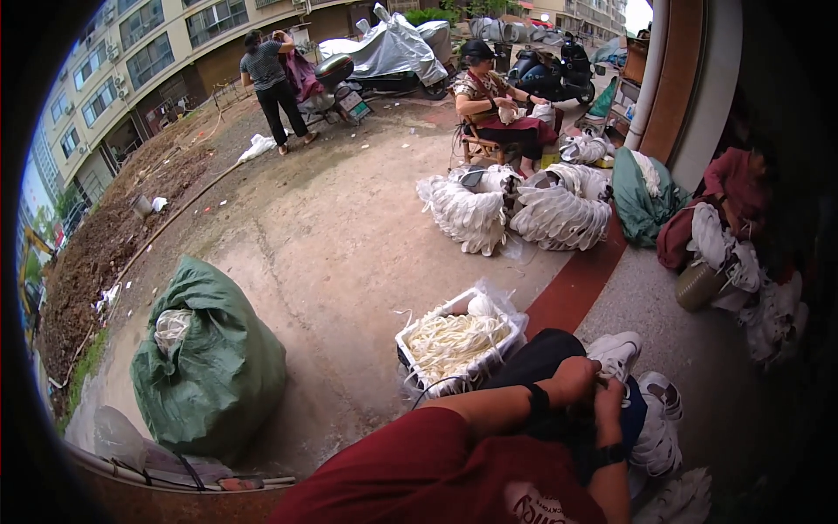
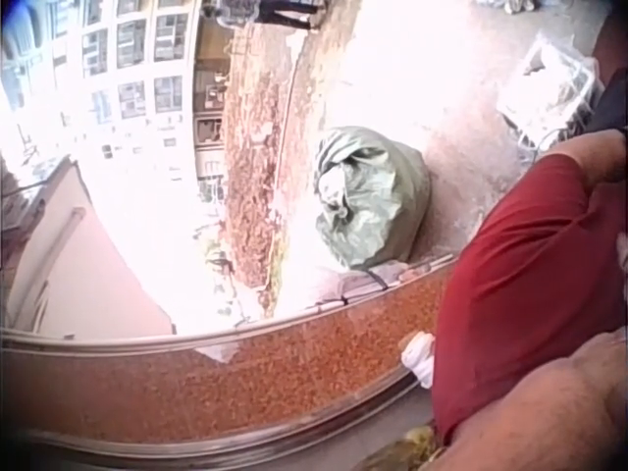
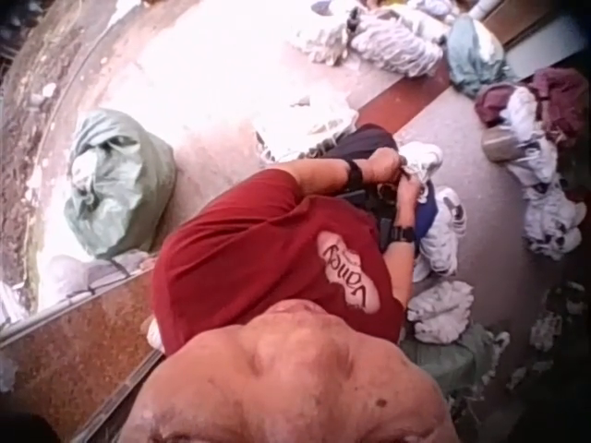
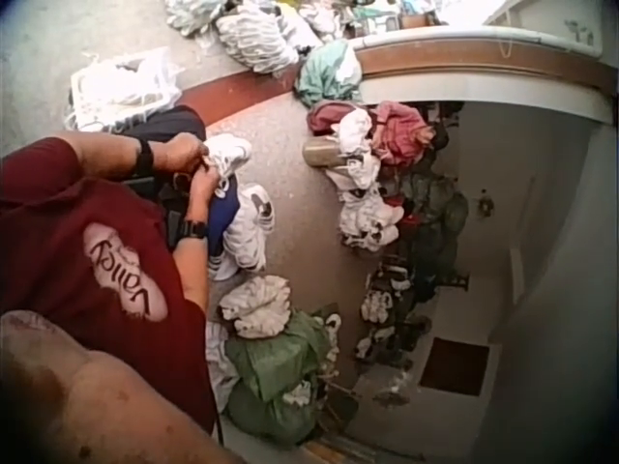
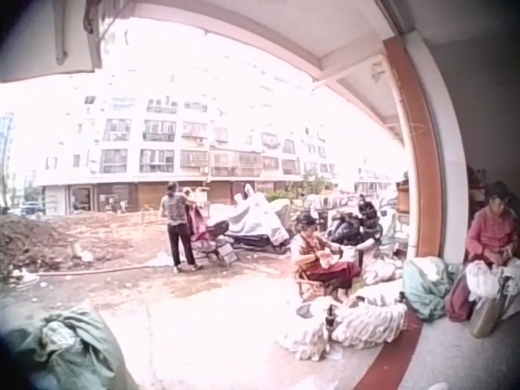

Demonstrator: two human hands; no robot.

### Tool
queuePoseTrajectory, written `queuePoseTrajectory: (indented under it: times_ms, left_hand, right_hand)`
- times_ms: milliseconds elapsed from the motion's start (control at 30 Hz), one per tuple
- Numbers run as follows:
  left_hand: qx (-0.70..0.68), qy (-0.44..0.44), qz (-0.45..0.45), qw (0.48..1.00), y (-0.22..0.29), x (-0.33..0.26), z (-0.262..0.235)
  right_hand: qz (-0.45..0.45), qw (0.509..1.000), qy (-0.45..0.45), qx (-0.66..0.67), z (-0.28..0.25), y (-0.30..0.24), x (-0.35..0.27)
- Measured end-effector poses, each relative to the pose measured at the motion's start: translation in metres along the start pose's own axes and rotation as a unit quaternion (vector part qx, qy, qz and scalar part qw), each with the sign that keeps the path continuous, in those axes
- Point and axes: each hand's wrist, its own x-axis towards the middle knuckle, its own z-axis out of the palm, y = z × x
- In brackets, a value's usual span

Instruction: Lacing shoelaces onto white sneakers in a workshop environment.

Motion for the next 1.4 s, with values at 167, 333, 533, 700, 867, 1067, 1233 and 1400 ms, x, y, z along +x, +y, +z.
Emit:
queuePoseTrajectory:
  times_ms: [167,333,533,700,867,1067,1233,1400]
  left_hand:
    - [-0.007,0.005,-0.038,0.999,0.002,0.001,-0.003]
    - [-0.023,0.004,-0.038,0.999,-0.004,0.0,0.003]
    - [-0.017,0.032,-0.019,0.999,-0.007,-0.004,0.002]
    - [-0.015,0.025,-0.005,1.0,-0.008,-0.001,0.007]
    - [-0.028,0.039,0.074,0.996,-0.019,-0.003,0.009]
    - [-0.064,0.027,0.09,0.993,-0.013,-0.011,-0.001]
    - [-0.086,0.026,0.014,0.996,-0.013,-0.013,0.007]
    - [-0.161,-0.014,-0.035,0.986,-0.008,-0.013,0.014]
  right_hand:
    - [-0.015,0.988,-0.03,-0.153,0.0,-0.016,0.003]
    - [-0.054,0.974,-0.084,-0.204,-0.006,-0.015,0.005]
    - [-0.067,0.958,-0.245,-0.134,-0.036,-0.002,-0.014]
    - [0.04,0.954,-0.296,-0.009,-0.046,-0.019,-0.04]
    - [-0.195,0.94,-0.172,-0.219,-0.028,-0.019,-0.045]
    - [-0.223,0.863,-0.195,-0.41,-0.023,-0.032,-0.054]
    - [-0.266,0.838,-0.183,-0.44,-0.023,-0.014,-0.059]
    - [-0.257,0.859,-0.118,-0.427,-0.027,0.004,-0.068]
